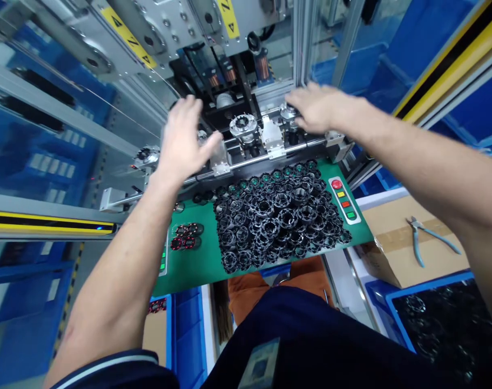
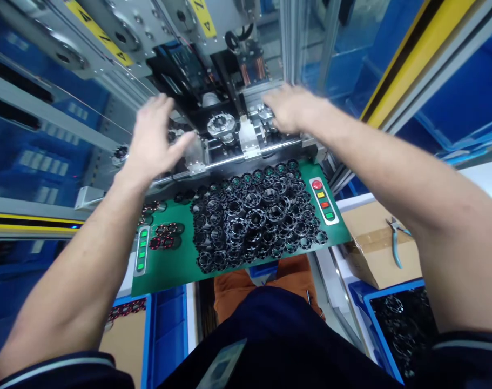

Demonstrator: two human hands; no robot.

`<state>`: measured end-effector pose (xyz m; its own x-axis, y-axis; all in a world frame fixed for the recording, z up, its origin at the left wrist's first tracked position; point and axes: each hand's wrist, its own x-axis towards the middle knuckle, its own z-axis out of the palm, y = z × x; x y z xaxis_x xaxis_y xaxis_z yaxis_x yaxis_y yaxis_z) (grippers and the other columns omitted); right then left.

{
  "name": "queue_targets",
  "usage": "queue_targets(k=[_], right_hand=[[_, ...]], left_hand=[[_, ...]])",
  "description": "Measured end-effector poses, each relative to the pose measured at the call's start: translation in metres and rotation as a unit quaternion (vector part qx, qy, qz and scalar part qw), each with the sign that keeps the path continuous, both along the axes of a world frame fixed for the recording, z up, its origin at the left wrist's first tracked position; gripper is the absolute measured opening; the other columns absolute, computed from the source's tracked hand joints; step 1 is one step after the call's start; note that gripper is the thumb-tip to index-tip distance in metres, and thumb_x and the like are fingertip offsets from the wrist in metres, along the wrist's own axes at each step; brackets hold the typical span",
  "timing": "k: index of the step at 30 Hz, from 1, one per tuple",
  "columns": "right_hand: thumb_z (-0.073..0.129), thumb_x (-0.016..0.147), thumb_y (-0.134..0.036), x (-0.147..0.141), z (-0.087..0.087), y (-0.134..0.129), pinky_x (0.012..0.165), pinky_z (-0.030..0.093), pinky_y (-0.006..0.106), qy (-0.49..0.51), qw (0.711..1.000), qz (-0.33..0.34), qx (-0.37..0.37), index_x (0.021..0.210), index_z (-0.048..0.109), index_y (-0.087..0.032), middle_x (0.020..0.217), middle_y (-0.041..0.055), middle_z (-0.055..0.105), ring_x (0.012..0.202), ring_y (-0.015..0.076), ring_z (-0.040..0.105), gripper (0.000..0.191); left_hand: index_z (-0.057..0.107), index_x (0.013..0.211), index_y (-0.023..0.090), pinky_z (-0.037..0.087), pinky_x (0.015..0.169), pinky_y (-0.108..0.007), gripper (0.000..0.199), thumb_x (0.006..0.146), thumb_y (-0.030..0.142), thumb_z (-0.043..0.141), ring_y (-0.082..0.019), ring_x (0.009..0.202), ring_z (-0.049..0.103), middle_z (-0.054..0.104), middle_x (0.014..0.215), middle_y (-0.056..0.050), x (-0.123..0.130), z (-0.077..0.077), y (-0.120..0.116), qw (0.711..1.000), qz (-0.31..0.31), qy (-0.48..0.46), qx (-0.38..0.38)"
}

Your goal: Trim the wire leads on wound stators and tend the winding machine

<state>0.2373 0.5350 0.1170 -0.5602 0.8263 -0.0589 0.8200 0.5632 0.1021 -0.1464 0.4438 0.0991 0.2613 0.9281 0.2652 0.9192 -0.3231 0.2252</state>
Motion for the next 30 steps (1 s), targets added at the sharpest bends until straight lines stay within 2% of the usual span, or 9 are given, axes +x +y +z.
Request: queue_targets(k=[2, 3, 6, 8, 12, 17, 22, 27, 30], right_hand=[[0.062, 0.114, -0.028, 0.005, -0.019, -0.021, 0.134, 0.045, 0.061, 0.03, 0.999, 0.01, -0.013, 0.175, 0.032, -0.001, 0.189, 0.018, 0.027, 0.161, 0.0361, 0.051, 0.073], [0.058, 0.115, -0.026, 0.007, -0.027, -0.026, 0.136, 0.04, 0.066, 0.059, 0.998, 0.012, -0.015, 0.178, 0.028, -0.003, 0.19, 0.0183, 0.022, 0.163, 0.0383, 0.047, 0.073], [0.056, 0.111, -0.029, 0.011, -0.043, -0.031, 0.137, 0.035, 0.069, 0.167, 0.986, 0.007, -0.002, 0.177, 0.039, -0.01, 0.188, 0.0144, 0.034, 0.165, 0.0389, 0.042, 0.071], [0.057, 0.107, -0.032, 0.012, -0.045, -0.029, 0.135, 0.037, 0.069, 0.199, 0.98, 0.004, 0.011, 0.173, 0.048, -0.013, 0.183, 0.0138, 0.043, 0.164, 0.0402, 0.043, 0.069], [0.058, 0.103, -0.036, 0.012, -0.042, -0.031, 0.132, 0.039, 0.069, 0.203, 0.978, 0.001, 0.05, 0.172, 0.051, -0.016, 0.181, 0.0151, 0.047, 0.163, 0.0411, 0.045, 0.073], [0.057, 0.102, -0.043, 0.012, -0.044, -0.03, 0.127, 0.046, 0.067, 0.181, 0.981, -0.009, 0.073, 0.166, 0.061, -0.023, 0.173, 0.0107, 0.058, 0.154, 0.0393, 0.056, 0.067], [0.056, 0.101, -0.044, 0.017, -0.051, -0.028, 0.124, 0.048, 0.063, 0.169, 0.982, -0.012, 0.084, 0.164, 0.064, -0.022, 0.172, 0.0124, 0.059, 0.148, 0.0396, 0.062, 0.067], [0.055, 0.1, -0.043, 0.011, -0.028, -0.016, 0.125, 0.046, 0.062, 0.106, 0.992, -0.018, 0.062, 0.161, 0.067, -0.019, 0.166, 0.0156, 0.064, 0.144, 0.0383, 0.065, 0.066], [0.058, 0.097, -0.046, -0.028, 0.0, -0.005, 0.121, 0.051, 0.062, 0.063, 0.997, -0.03, 0.02, 0.149, 0.076, -0.018, 0.141, 0.0164, 0.08, 0.133, 0.0387, 0.072, 0.062]], left_hand=[[0.038, 0.173, 0.009, 0.018, 0.148, -0.063, 0.088, 0.112, 0.071, 0.05, -0.03, 0.176, 0.025, 0.033, 0.188, -0.01, -0.054, -0.002, -0.016, 0.997, 0.059, -0.01, 0.055], [0.038, 0.172, 0.005, 0.021, 0.147, -0.065, 0.085, 0.114, 0.067, 0.046, -0.03, 0.174, 0.029, 0.035, 0.187, -0.014, -0.079, -0.006, -0.025, 0.994, 0.084, -0.011, 0.066], [0.042, 0.167, -0.002, 0.027, 0.144, -0.065, 0.083, 0.113, 0.061, 0.043, -0.032, 0.171, 0.036, 0.041, 0.182, -0.022, -0.135, -0.022, -0.054, 0.991, 0.13, -0.005, 0.043], [0.053, 0.162, 0.002, 0.034, 0.142, -0.061, 0.077, 0.11, 0.058, 0.046, -0.034, 0.166, 0.045, 0.052, 0.174, -0.022, -0.15, -0.036, -0.069, 0.991, 0.131, 0.0, 0.02], [0.06, 0.163, 0.015, 0.034, 0.142, -0.062, 0.066, 0.107, 0.05, 0.052, -0.036, 0.17, 0.041, 0.053, 0.176, -0.016, -0.148, -0.05, -0.081, 0.984, 0.168, -0.016, 0.058], [0.064, 0.162, 0.021, 0.04, 0.137, -0.065, 0.063, 0.101, 0.034, 0.054, -0.037, 0.168, 0.043, 0.057, 0.174, -0.009, -0.141, -0.048, -0.081, 0.979, 0.199, -0.026, 0.04], [0.07, 0.157, 0.024, 0.044, 0.137, -0.056, 0.064, 0.095, 0.027, 0.054, -0.033, 0.159, 0.054, 0.061, 0.17, -0.005, -0.144, -0.047, -0.084, 0.974, 0.213, -0.057, 0.049], [0.074, 0.15, 0.014, 0.047, 0.131, -0.061, 0.061, 0.095, 0.029, 0.052, -0.04, 0.149, 0.062, 0.068, 0.161, -0.015, -0.138, -0.018, -0.073, 0.975, 0.22, -0.016, -0.014], [0.07, 0.154, 0.013, 0.045, 0.129, -0.068, 0.063, 0.096, 0.031, 0.053, -0.044, 0.148, 0.061, 0.067, 0.16, -0.019, -0.106, 0.004, -0.055, 0.981, 0.195, 0.002, -0.019]])
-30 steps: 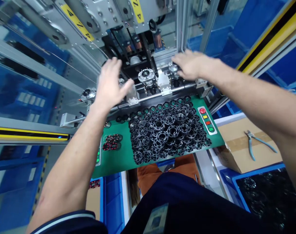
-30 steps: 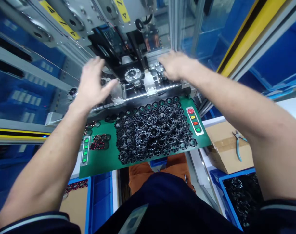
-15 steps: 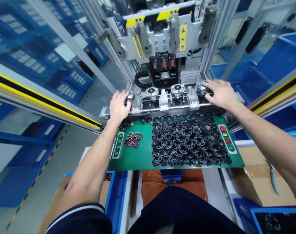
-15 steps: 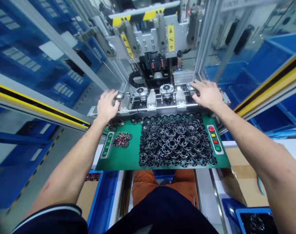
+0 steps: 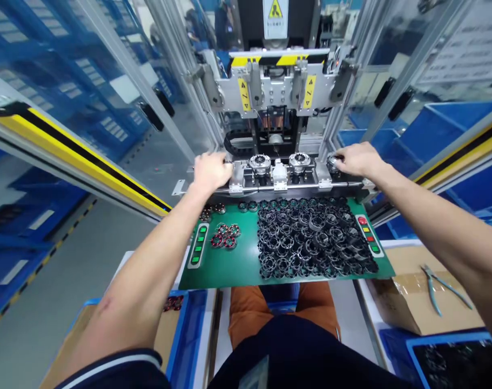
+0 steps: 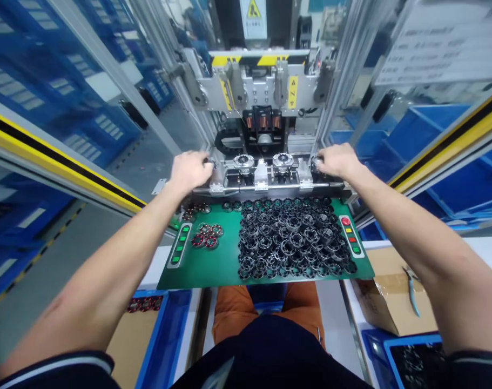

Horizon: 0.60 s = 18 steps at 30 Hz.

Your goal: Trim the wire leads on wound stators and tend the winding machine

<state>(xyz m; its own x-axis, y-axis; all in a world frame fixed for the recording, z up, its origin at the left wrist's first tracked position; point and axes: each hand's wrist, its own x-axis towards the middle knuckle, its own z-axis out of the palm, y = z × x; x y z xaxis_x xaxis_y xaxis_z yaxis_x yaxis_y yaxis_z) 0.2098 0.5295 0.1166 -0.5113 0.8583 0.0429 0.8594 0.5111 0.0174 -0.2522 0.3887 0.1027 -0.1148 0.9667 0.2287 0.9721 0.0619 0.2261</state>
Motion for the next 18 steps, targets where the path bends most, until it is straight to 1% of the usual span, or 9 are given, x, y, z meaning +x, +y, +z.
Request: queue_targets(k=[1, 3, 4, 6, 8, 11, 13, 15, 18], right_hand=[[0.057, 0.098, -0.047, -0.02, 0.006, -0.001, 0.121, 0.053, 0.06, 0.002, 1.0, 0.003, -0.016, 0.151, 0.074, -0.017, 0.138, 0.0171, 0.081, 0.134, 0.0386, 0.072, 0.064], [0.052, 0.101, -0.044, -0.063, 0.01, -0.013, 0.129, 0.049, 0.058, 0.042, 0.998, 0.046, -0.032, 0.166, 0.06, -0.009, 0.156, 0.0201, 0.071, 0.15, 0.0379, 0.063, 0.074], [0.051, 0.101, -0.042, -0.083, 0.008, -0.022, 0.134, 0.045, 0.059, 0.033, 0.996, 0.055, -0.056, 0.172, 0.05, -0.007, 0.169, 0.0208, 0.06, 0.16, 0.0382, 0.054, 0.079], [0.058, 0.095, -0.04, -0.112, -0.001, -0.041, 0.136, 0.043, 0.062, 0.018, 0.996, 0.063, -0.063, 0.176, 0.042, -0.004, 0.182, 0.0225, 0.041, 0.17, 0.0415, 0.042, 0.09], [0.058, 0.094, -0.04, -0.122, -0.007, -0.051, 0.136, 0.042, 0.067, 0.012, 0.996, 0.066, -0.057, 0.176, 0.042, -0.004, 0.184, 0.023, 0.034, 0.173, 0.0428, 0.036, 0.091], [0.052, 0.098, -0.04, -0.098, -0.005, -0.046, 0.137, 0.045, 0.056, 0.018, 0.996, 0.077, -0.043, 0.175, 0.046, -0.009, 0.182, 0.019, 0.041, 0.171, 0.0349, 0.043, 0.082], [0.043, 0.103, -0.039, -0.067, -0.001, -0.039, 0.143, 0.036, 0.05, 0.036, 0.998, 0.058, -0.014, 0.178, 0.036, -0.003, 0.186, 0.021, 0.033, 0.175, 0.0313, 0.035, 0.084], [0.037, 0.105, -0.039, -0.035, -0.004, -0.037, 0.144, 0.033, 0.057, 0.05, 0.999, 0.011, 0.014, 0.179, 0.028, 0.002, 0.187, 0.0251, 0.026, 0.178, 0.0351, 0.028, 0.086], [0.041, 0.102, -0.04, -0.001, -0.021, -0.042, 0.136, 0.042, 0.069, 0.042, 0.998, -0.044, 0.014, 0.176, 0.041, -0.01, 0.183, 0.0208, 0.04, 0.172, 0.0401, 0.04, 0.08]], left_hand=[[0.061, 0.164, 0.014, 0.043, 0.132, -0.066, 0.07, 0.096, 0.03, 0.053, -0.043, 0.154, 0.057, 0.06, 0.169, -0.017, 0.017, 0.004, 0.005, 1.0, -0.018, 0.0, 0.01], [0.037, 0.18, 0.015, 0.037, 0.139, -0.059, 0.083, 0.098, 0.026, 0.051, -0.037, 0.169, 0.04, 0.035, 0.187, -0.013, 0.053, 0.007, 0.01, 0.998, -0.066, -0.01, 0.006], [0.04, 0.178, 0.015, 0.035, 0.141, -0.057, 0.08, 0.1, 0.028, 0.051, -0.036, 0.172, 0.036, 0.034, 0.188, -0.012, 0.069, 0.005, 0.01, 0.997, -0.076, -0.009, -0.003], [0.054, 0.169, 0.018, 0.04, 0.138, -0.057, 0.071, 0.099, 0.026, 0.054, -0.036, 0.167, 0.044, 0.048, 0.18, -0.012, 0.092, -0.002, 0.005, 0.997, -0.082, -0.003, -0.014], [0.059, 0.166, 0.02, 0.043, 0.136, -0.056, 0.067, 0.099, 0.025, 0.056, -0.036, 0.164, 0.049, 0.053, 0.177, -0.012, 0.1, -0.009, -0.002, 0.997, -0.081, 0.005, -0.013], [0.056, 0.169, 0.022, 0.04, 0.138, -0.055, 0.068, 0.101, 0.027, 0.058, -0.036, 0.168, 0.043, 0.049, 0.18, -0.011, 0.094, -0.015, -0.007, 0.997, -0.077, 0.011, 0.001], [0.056, 0.169, 0.023, 0.04, 0.138, -0.055, 0.067, 0.102, 0.028, 0.06, -0.037, 0.167, 0.044, 0.049, 0.18, -0.011, 0.089, -0.016, -0.006, 0.997, -0.074, 0.008, 0.008], [0.059, 0.167, 0.024, 0.042, 0.135, -0.056, 0.066, 0.101, 0.027, 0.061, -0.037, 0.161, 0.051, 0.052, 0.177, -0.012, 0.087, -0.017, -0.004, 0.997, -0.073, 0.001, 0.008], [0.061, 0.165, 0.025, 0.045, 0.132, -0.057, 0.065, 0.1, 0.028, 0.063, -0.038, 0.156, 0.055, 0.055, 0.174, -0.013, 0.088, -0.017, -0.001, 0.997, -0.075, -0.011, 0.005]])
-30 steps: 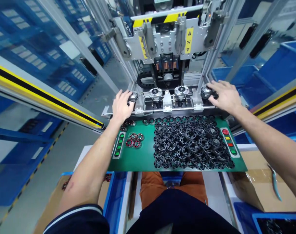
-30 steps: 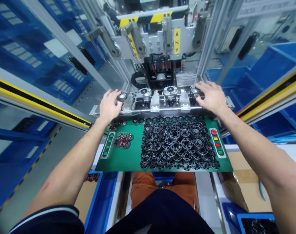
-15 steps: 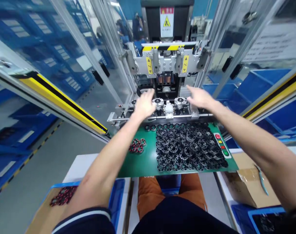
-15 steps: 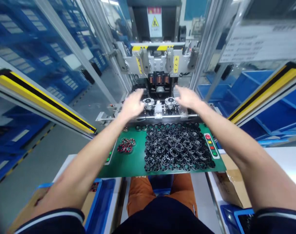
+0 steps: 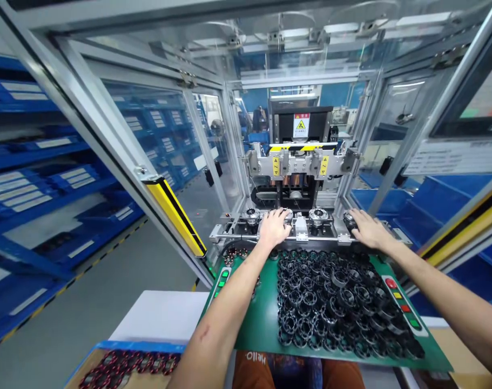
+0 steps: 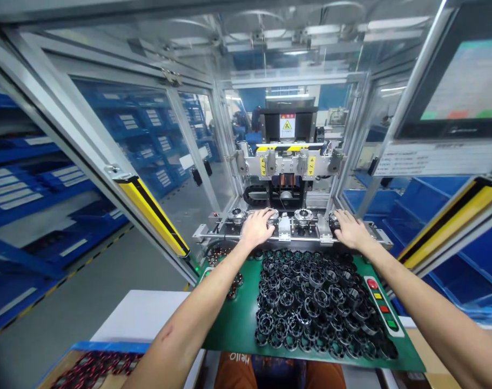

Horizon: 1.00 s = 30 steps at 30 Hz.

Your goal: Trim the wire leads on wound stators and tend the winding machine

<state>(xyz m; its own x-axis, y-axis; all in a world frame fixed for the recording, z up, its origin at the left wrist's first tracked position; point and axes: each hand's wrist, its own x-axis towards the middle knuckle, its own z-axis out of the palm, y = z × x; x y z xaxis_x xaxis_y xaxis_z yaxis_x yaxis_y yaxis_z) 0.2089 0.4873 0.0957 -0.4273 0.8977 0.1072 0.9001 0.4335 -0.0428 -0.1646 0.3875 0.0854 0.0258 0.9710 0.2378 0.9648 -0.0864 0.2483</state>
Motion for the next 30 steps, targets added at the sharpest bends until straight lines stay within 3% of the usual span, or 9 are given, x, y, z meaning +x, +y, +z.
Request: queue_targets(k=[6, 10, 13, 16, 18, 21, 25, 27, 30], right_hand=[[0.044, 0.101, -0.043, 0.013, -0.021, -0.006, 0.134, 0.042, 0.072, -0.007, 1.0, -0.026, 0.008, 0.172, 0.051, -0.016, 0.181, 0.0188, 0.044, 0.168, 0.0415, 0.045, 0.076], [0.047, 0.097, -0.043, 0.011, -0.013, -0.005, 0.126, 0.046, 0.082, -0.003, 0.999, -0.045, 0.002, 0.17, 0.053, -0.019, 0.18, 0.0195, 0.047, 0.159, 0.0473, 0.054, 0.077], [0.048, 0.093, -0.042, 0.01, 0.005, -0.006, 0.121, 0.048, 0.085, 0.007, 0.999, -0.038, -0.006, 0.165, 0.059, -0.018, 0.175, 0.0224, 0.053, 0.153, 0.0495, 0.059, 0.077], [0.047, 0.09, -0.044, 0.027, 0.023, -0.021, 0.128, 0.047, 0.079, 0.034, 0.999, -0.004, -0.006, 0.168, 0.055, -0.015, 0.175, 0.0237, 0.052, 0.16, 0.0486, 0.052, 0.084], [0.045, 0.092, -0.048, 0.053, 0.022, -0.049, 0.139, 0.039, 0.068, 0.062, 0.998, 0.025, 0.006, 0.177, 0.041, -0.014, 0.182, 0.0226, 0.042, 0.171, 0.0429, 0.041, 0.092], [0.039, 0.098, -0.056, 0.106, -0.007, -0.121, 0.142, 0.038, 0.054, 0.181, 0.982, 0.027, 0.041, 0.182, 0.033, -0.039, 0.179, 0.0138, 0.048, 0.171, 0.0346, 0.042, 0.086], [0.034, 0.096, -0.07, 0.148, -0.077, -0.237, 0.127, 0.048, 0.069, 0.309, 0.924, -0.224, 0.02, 0.163, 0.048, -0.068, 0.158, 0.0163, 0.066, 0.158, 0.0441, 0.055, 0.069], [0.035, 0.092, -0.071, 0.146, -0.106, -0.275, 0.127, 0.049, 0.069, 0.379, 0.879, -0.288, -0.022, 0.167, 0.041, -0.066, 0.154, 0.019, 0.067, 0.153, 0.0459, 0.06, 0.075], [0.035, 0.091, -0.07, 0.128, -0.129, -0.296, 0.126, 0.05, 0.067, 0.412, 0.852, -0.321, -0.017, 0.167, 0.041, -0.062, 0.152, 0.0208, 0.068, 0.151, 0.0467, 0.062, 0.076]], left_hand=[[0.059, 0.166, 0.023, 0.042, 0.135, -0.057, 0.069, 0.098, 0.03, 0.066, -0.039, 0.159, 0.052, 0.051, 0.177, -0.015, 0.0, 0.0, -0.006, 1.0, -0.011, -0.019, 0.003], [0.062, 0.163, 0.021, 0.044, 0.133, -0.061, 0.071, 0.093, 0.032, 0.071, -0.041, 0.157, 0.054, 0.056, 0.173, -0.016, 0.003, 0.007, -0.008, 0.998, -0.016, -0.055, 0.016], [0.054, 0.169, 0.022, 0.051, 0.13, -0.051, 0.075, 0.095, 0.029, 0.066, -0.033, 0.15, 0.063, 0.063, 0.166, -0.014, 0.004, 0.021, -0.015, 0.993, -0.026, -0.108, 0.045], [0.04, 0.176, 0.02, 0.053, 0.128, -0.042, 0.082, 0.096, 0.02, 0.054, -0.025, 0.15, 0.064, 0.064, 0.165, -0.014, -0.012, 0.03, -0.051, 0.981, -0.016, -0.167, 0.096], [0.036, 0.176, 0.02, 0.051, 0.131, -0.043, 0.08, 0.097, 0.019, 0.049, -0.024, 0.155, 0.059, 0.061, 0.168, -0.015, -0.035, 0.024, -0.101, 0.971, 0.013, -0.195, 0.137], [0.038, 0.17, 0.021, 0.047, 0.134, -0.048, 0.067, 0.103, 0.025, 0.044, -0.025, 0.155, 0.058, 0.061, 0.164, -0.015, -0.074, -0.002, -0.205, 0.954, 0.09, -0.207, 0.195], [0.059, 0.145, 0.02, 0.052, 0.126, -0.06, 0.049, 0.098, 0.034, 0.056, -0.035, 0.139, 0.064, 0.068, 0.141, -0.018, -0.089, -0.049, -0.323, 0.946, 0.187, -0.164, 0.209], [0.064, 0.14, 0.023, 0.055, 0.123, -0.06, 0.051, 0.092, 0.038, 0.069, -0.038, 0.137, 0.065, 0.067, 0.141, -0.017, -0.083, -0.073, -0.342, 0.955, 0.191, -0.136, 0.18], [0.07, 0.141, 0.026, 0.053, 0.125, -0.059, 0.053, 0.091, 0.042, 0.077, -0.04, 0.143, 0.061, 0.063, 0.151, -0.017, -0.076, -0.098, -0.328, 0.97, 0.18, -0.102, 0.132]])
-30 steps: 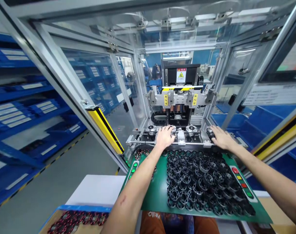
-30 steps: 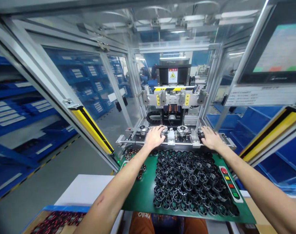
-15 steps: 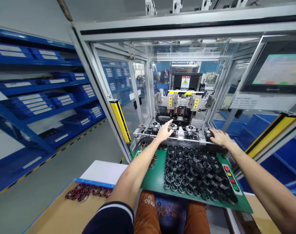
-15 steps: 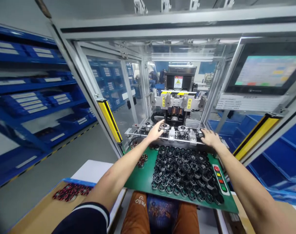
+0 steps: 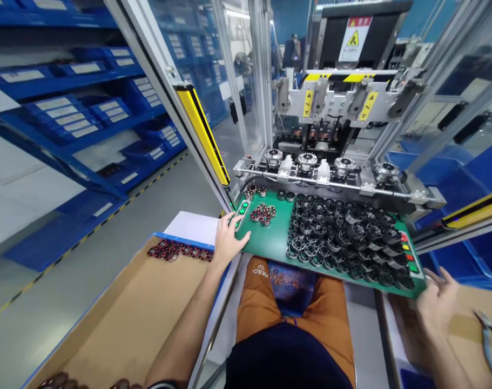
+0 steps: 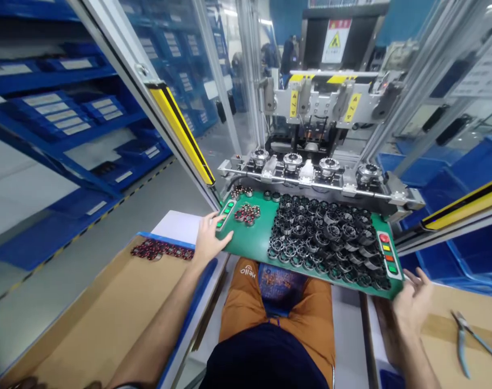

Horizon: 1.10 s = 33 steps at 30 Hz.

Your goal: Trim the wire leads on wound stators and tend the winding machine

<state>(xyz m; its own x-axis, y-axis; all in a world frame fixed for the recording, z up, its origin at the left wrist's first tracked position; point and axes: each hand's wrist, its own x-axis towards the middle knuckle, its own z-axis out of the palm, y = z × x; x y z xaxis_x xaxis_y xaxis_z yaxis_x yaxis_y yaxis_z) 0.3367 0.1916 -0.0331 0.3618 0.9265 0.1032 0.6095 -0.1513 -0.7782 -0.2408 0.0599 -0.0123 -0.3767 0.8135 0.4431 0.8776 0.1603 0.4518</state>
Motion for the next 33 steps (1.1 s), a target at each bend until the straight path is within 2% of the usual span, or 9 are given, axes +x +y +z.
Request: queue_targets(k=[7, 12, 16, 20, 22, 25, 28, 30, 33], right_hand=[[0.037, 0.093, -0.047, 0.003, -0.012, 0.012, 0.116, 0.063, 0.063, -0.053, 0.998, 0.009, 0.028, 0.137, 0.07, -0.028, 0.134, 0.0196, 0.077, 0.13, 0.0408, 0.077, 0.058], [0.037, 0.093, -0.038, 0.019, -0.032, 0.02, 0.115, 0.061, 0.056, -0.086, 0.994, 0.017, 0.059, 0.12, 0.075, -0.022, 0.129, 0.0162, 0.079, 0.124, 0.0338, 0.076, 0.05], [0.034, 0.097, -0.037, 0.019, -0.037, 0.017, 0.125, 0.055, 0.058, -0.086, 0.992, 0.027, 0.084, 0.117, 0.077, -0.024, 0.137, 0.0155, 0.078, 0.135, 0.0334, 0.072, 0.05], [0.032, 0.101, -0.041, 0.017, -0.039, 0.009, 0.132, 0.05, 0.058, -0.087, 0.991, 0.048, 0.09, 0.119, 0.078, -0.025, 0.145, 0.015, 0.076, 0.145, 0.033, 0.069, 0.052], [0.032, 0.101, -0.041, 0.017, -0.039, 0.007, 0.134, 0.048, 0.058, -0.094, 0.989, 0.055, 0.095, 0.121, 0.079, -0.025, 0.147, 0.0151, 0.075, 0.147, 0.0329, 0.067, 0.053], [0.032, 0.101, -0.04, 0.019, -0.032, 0.008, 0.135, 0.048, 0.056, -0.124, 0.984, 0.075, 0.101, 0.119, 0.08, -0.025, 0.146, 0.015, 0.076, 0.147, 0.032, 0.068, 0.053], [0.035, 0.101, -0.043, 0.018, -0.012, 0.003, 0.135, 0.049, 0.056, -0.181, 0.976, 0.101, 0.068, 0.118, 0.081, -0.028, 0.148, 0.0128, 0.076, 0.148, 0.0326, 0.068, 0.051], [0.04, 0.102, -0.047, 0.009, 0.007, -0.011, 0.135, 0.05, 0.059, -0.215, 0.969, 0.098, 0.068, 0.123, 0.081, -0.029, 0.15, 0.0127, 0.074, 0.149, 0.0345, 0.067, 0.049], [0.047, 0.104, -0.051, -0.027, 0.031, -0.055, 0.123, 0.061, 0.06, -0.149, 0.974, 0.042, 0.166, 0.134, 0.075, -0.037, 0.141, 0.0133, 0.078, 0.136, 0.0353, 0.075, 0.044]], left_hand=[[0.078, 0.111, 0.022, 0.039, 0.132, -0.073, 0.032, 0.103, 0.05, 0.066, -0.048, 0.152, 0.049, 0.06, 0.153, -0.022, -0.002, -0.019, 0.06, 0.997, -0.07, 0.015, -0.034], [0.075, 0.095, 0.03, 0.043, 0.13, -0.078, 0.031, 0.102, 0.058, 0.064, -0.046, 0.152, 0.053, 0.067, 0.148, -0.008, -0.002, -0.02, 0.065, 0.997, -0.064, 0.042, 0.002], [0.076, 0.115, 0.039, 0.048, 0.127, -0.08, 0.023, 0.099, 0.052, 0.066, -0.044, 0.15, 0.06, 0.069, 0.147, -0.004, 0.023, 0.004, 0.033, 0.993, 0.031, -0.021, 0.11], [0.055, 0.146, 0.071, 0.057, 0.12, -0.077, 0.068, 0.086, 0.046, 0.077, -0.043, 0.137, 0.072, 0.069, 0.152, 0.008, 0.092, 0.016, -0.037, 0.942, 0.091, -0.255, 0.198], [0.057, 0.14, 0.079, 0.063, 0.107, -0.077, 0.076, 0.075, 0.049, 0.082, -0.045, 0.131, 0.075, 0.074, 0.144, 0.008, 0.139, -0.002, -0.078, 0.925, 0.139, -0.291, 0.2], [0.062, 0.142, 0.074, 0.071, 0.074, -0.072, 0.09, 0.064, 0.035, 0.082, -0.047, 0.094, 0.083, 0.084, 0.108, -0.003, 0.2, -0.054, -0.13, 0.889, 0.061, -0.433, 0.136], [0.059, 0.149, 0.07, 0.075, 0.08, -0.065, 0.091, 0.07, 0.035, 0.087, -0.044, 0.094, 0.084, 0.084, 0.11, -0.006, 0.226, -0.092, -0.153, 0.871, 0.042, -0.485, 0.066], [0.06, 0.146, 0.069, 0.076, 0.077, -0.064, 0.082, 0.073, 0.043, 0.088, -0.043, 0.094, 0.085, 0.083, 0.108, -0.005, 0.222, -0.088, -0.154, 0.882, 0.034, -0.465, 0.073], [0.059, 0.144, 0.06, 0.078, 0.074, -0.064, 0.077, 0.077, 0.046, 0.096, -0.04, 0.096, 0.086, 0.082, 0.11, -0.003, 0.203, -0.047, -0.141, 0.908, -0.028, -0.413, 0.058]])
